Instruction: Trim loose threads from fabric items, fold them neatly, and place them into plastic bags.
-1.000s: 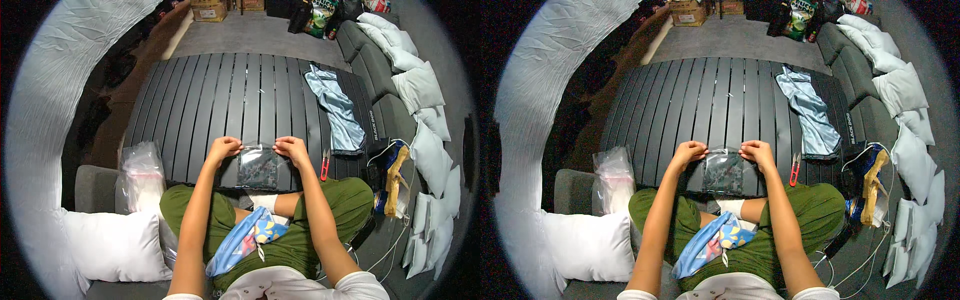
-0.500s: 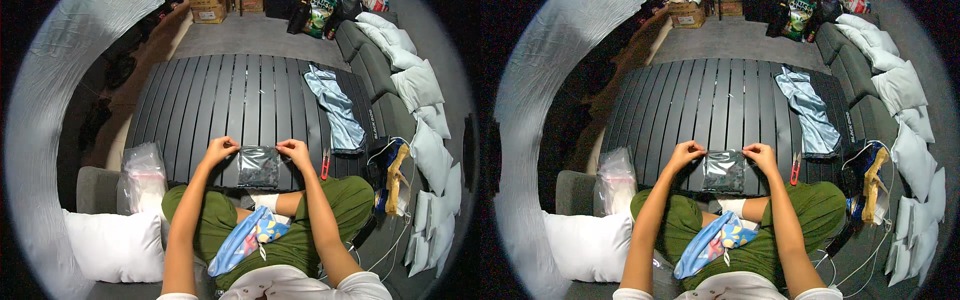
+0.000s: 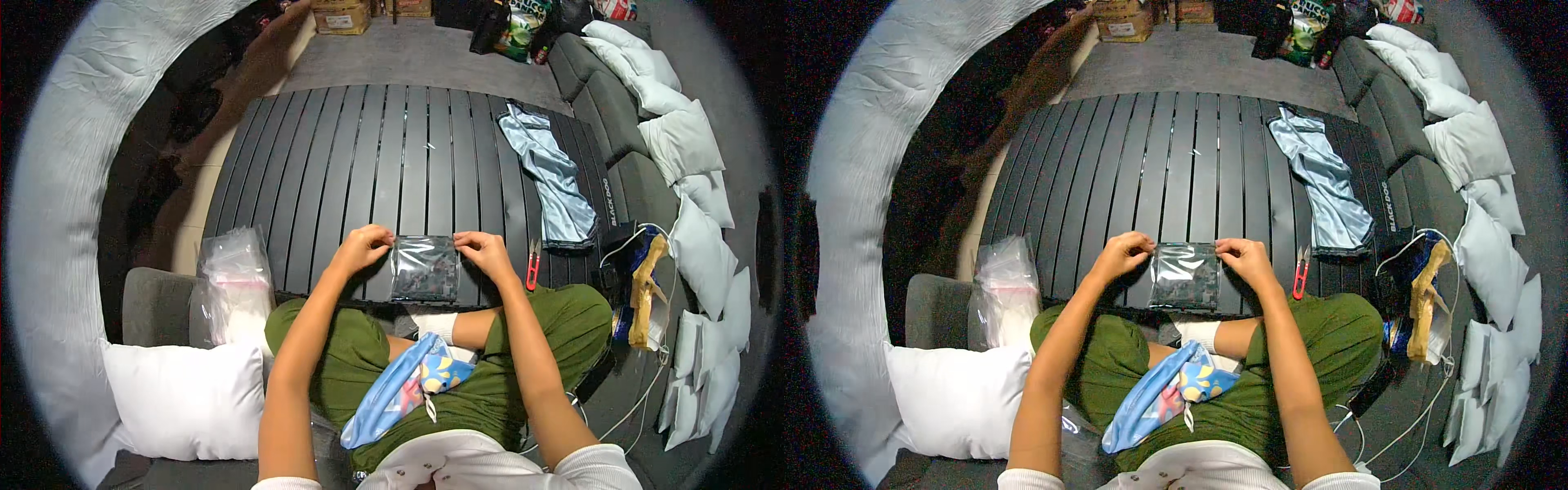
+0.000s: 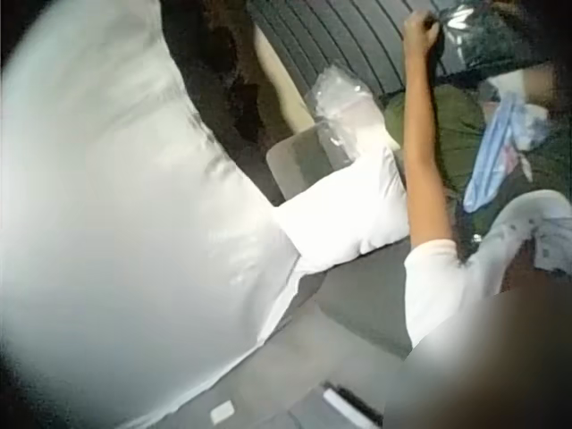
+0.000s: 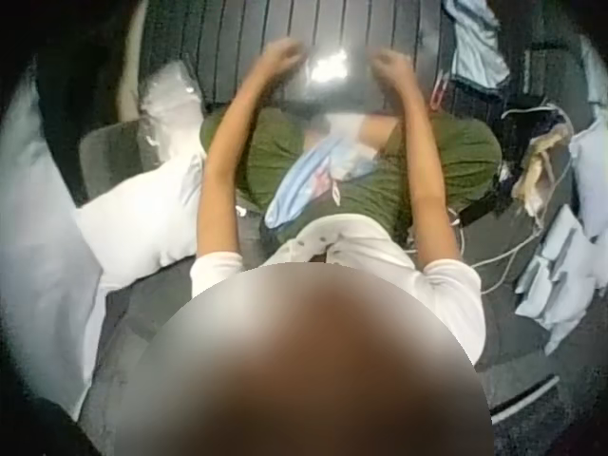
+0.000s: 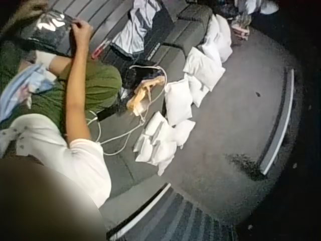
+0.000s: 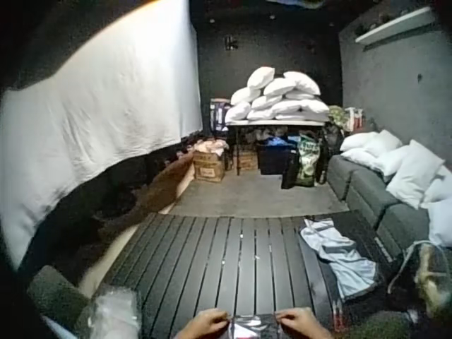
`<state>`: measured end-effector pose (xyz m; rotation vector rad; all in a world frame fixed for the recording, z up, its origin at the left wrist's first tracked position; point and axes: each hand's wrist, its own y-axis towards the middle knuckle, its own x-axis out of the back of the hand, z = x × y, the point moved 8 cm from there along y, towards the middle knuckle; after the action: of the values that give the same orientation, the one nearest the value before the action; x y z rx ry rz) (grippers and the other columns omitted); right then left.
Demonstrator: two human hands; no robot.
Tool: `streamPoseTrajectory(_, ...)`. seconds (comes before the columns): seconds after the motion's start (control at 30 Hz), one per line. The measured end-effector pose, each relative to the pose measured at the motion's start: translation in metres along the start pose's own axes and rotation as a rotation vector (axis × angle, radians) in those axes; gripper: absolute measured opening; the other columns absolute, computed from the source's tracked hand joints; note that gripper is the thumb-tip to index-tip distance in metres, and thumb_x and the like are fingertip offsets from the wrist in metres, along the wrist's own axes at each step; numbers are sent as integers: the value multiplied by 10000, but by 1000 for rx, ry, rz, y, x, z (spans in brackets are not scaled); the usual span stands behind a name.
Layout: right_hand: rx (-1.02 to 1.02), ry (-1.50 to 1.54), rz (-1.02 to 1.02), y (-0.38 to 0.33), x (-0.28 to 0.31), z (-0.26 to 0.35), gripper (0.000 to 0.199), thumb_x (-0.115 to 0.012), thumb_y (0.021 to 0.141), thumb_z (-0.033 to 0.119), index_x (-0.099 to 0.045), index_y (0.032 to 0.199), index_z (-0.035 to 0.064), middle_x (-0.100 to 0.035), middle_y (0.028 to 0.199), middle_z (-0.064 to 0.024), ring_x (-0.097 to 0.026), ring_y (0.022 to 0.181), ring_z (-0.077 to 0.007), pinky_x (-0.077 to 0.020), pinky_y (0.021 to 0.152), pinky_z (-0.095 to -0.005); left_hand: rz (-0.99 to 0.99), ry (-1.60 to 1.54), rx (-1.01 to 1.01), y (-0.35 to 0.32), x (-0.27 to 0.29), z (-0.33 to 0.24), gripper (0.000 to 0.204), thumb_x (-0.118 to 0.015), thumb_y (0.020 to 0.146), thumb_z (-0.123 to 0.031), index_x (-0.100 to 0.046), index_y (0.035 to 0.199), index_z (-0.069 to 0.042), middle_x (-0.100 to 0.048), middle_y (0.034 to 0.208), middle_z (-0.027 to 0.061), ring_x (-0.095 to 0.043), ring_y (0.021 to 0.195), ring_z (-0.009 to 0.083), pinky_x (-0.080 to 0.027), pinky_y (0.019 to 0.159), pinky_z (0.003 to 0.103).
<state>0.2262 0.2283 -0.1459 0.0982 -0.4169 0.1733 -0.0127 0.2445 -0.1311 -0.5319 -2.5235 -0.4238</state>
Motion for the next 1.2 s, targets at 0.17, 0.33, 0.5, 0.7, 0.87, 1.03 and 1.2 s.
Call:
streamPoseTrajectory(0.17, 103, -133, -5, -3, -2, 12, 99, -613, 710, -10, -632, 807, -20, -642, 932, -109, -627, 801, -174, -494, 722, -262, -8, 166, -120, -7, -4, -7, 102, -631, 702, -10, -582, 791, -2, -597, 938, 96, -611, 813, 237, -504, 701, 294)
streamPoseTrajectory(0.33, 268, -283, -47, -11, -7, 24, 107, -599, 707, 9, -606, 813, 5, -629, 942, -109, -607, 844, -272, -489, 736, -311, 2, 437, -166, -11, -11, -12, 79, -586, 775, -109, -555, 832, -63, -585, 969, 59, -603, 797, 249, -507, 645, 320)
streamPoseTrajectory(0.5, 407, -606, -71, -23, -16, 36, 170, -570, 689, 12, -630, 828, 91, -580, 1072, -80, -550, 919, -271, -430, 817, -350, 9, 569, -258, -11, -15, -19, 75, -570, 766, -142, -531, 806, -92, -574, 986, 32, -589, 801, 234, -496, 592, 337)
streamPoseTrajectory(0.7, 286, -743, -176, -44, -10, 48, 328, -562, 642, -13, -662, 897, 166, -431, 1240, -72, -422, 1037, -271, -333, 887, -386, -6, 823, -431, -20, -10, -36, 94, -548, 688, -109, -536, 781, -99, -558, 979, 14, -535, 824, 178, -465, 689, 312)
streamPoseTrajectory(0.87, 243, -615, -255, -46, -10, 58, 381, -508, 767, 66, -529, 1148, 69, -427, 1262, -129, -373, 1174, -304, -276, 972, -411, -378, 590, -128, -22, 7, -61, 251, -528, 699, -26, -582, 942, -56, -564, 1058, 93, -524, 1005, 273, -423, 857, 356)
streamPoseTrajectory(1.03, 134, -708, 36, -52, -70, 40, 526, -423, 849, 282, -314, 1314, 59, -268, 1387, -110, -214, 1297, -252, -116, 1044, -483, -85, 508, -7, -24, -82, -69, 455, -402, 872, -245, -373, 1259, -6, -371, 1312, 154, -319, 1241, 272, -230, 1023, 411)
streamPoseTrajectory(1.2, 130, -737, 57, -55, -73, 39, 562, -419, 845, 319, -279, 1339, 90, -220, 1412, -86, -176, 1313, -213, -46, 1047, -501, -89, 590, 105, -35, -89, -55, 500, -369, 885, -327, -340, 1302, -53, -322, 1361, 93, -252, 1281, 222, -149, 1047, 436)
